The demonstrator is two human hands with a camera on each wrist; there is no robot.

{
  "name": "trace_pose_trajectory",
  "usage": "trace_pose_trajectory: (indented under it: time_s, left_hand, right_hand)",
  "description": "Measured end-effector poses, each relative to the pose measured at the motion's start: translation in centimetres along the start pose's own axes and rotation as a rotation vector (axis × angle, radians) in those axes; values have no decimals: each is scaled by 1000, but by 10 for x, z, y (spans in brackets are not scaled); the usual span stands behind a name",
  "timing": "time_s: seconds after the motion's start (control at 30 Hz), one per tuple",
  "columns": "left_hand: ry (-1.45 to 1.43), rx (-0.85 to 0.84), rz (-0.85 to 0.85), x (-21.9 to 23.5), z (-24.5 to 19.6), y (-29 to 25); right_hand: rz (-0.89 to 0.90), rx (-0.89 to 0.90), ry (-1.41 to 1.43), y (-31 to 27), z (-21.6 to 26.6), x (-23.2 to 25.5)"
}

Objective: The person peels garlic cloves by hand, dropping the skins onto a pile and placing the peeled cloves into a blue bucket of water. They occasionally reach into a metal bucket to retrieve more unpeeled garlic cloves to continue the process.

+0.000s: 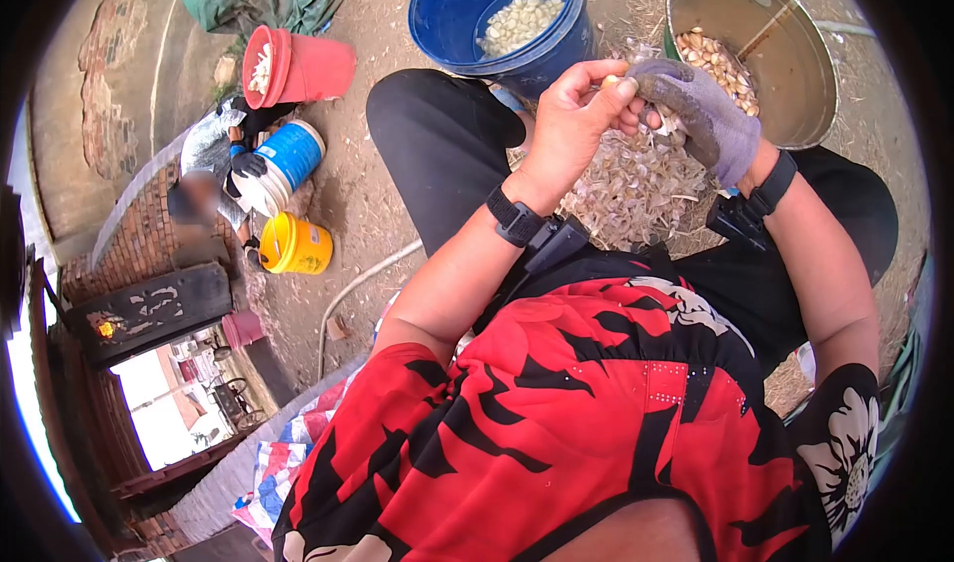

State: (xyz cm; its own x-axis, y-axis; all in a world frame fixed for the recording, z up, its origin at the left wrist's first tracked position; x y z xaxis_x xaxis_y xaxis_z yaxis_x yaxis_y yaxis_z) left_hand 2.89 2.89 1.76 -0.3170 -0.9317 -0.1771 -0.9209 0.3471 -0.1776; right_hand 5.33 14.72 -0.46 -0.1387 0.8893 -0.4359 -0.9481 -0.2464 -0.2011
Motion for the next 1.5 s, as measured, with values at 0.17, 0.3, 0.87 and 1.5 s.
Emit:
trace_pose_trajectory:
  time_s: [0.17, 0.3, 0.87, 1.5]
  left_hand:
    - [-327, 120, -71, 3, 2, 5]
    - [-247, 34, -59, 9, -29, 2]
    - [264, -96, -40, 16, -31, -14]
    - [858, -608, -16, -10, -48, -22]
  right_hand:
    - [-118, 371, -259, -11, 27, 3]
    - [-179, -10, -89, -1, 16, 12]
    - [-29, 67, -198, -8, 31, 0]
    - [-91, 104, -200, -1, 11, 5]
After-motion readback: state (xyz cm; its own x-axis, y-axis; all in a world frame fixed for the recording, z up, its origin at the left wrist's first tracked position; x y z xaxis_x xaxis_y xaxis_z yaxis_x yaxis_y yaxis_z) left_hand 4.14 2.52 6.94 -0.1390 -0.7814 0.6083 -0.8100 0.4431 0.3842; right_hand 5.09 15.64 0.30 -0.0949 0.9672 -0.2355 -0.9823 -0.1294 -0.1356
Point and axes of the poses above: each hand's wrist, its own y-axis towards the middle knuckle, its own x-axis out of the back of the hand, z = x × y, the point moved 8 cm from there along y, towards the middle knuckle, and after that the axes turned 10 degrees about -z, right-handed, at the moved point
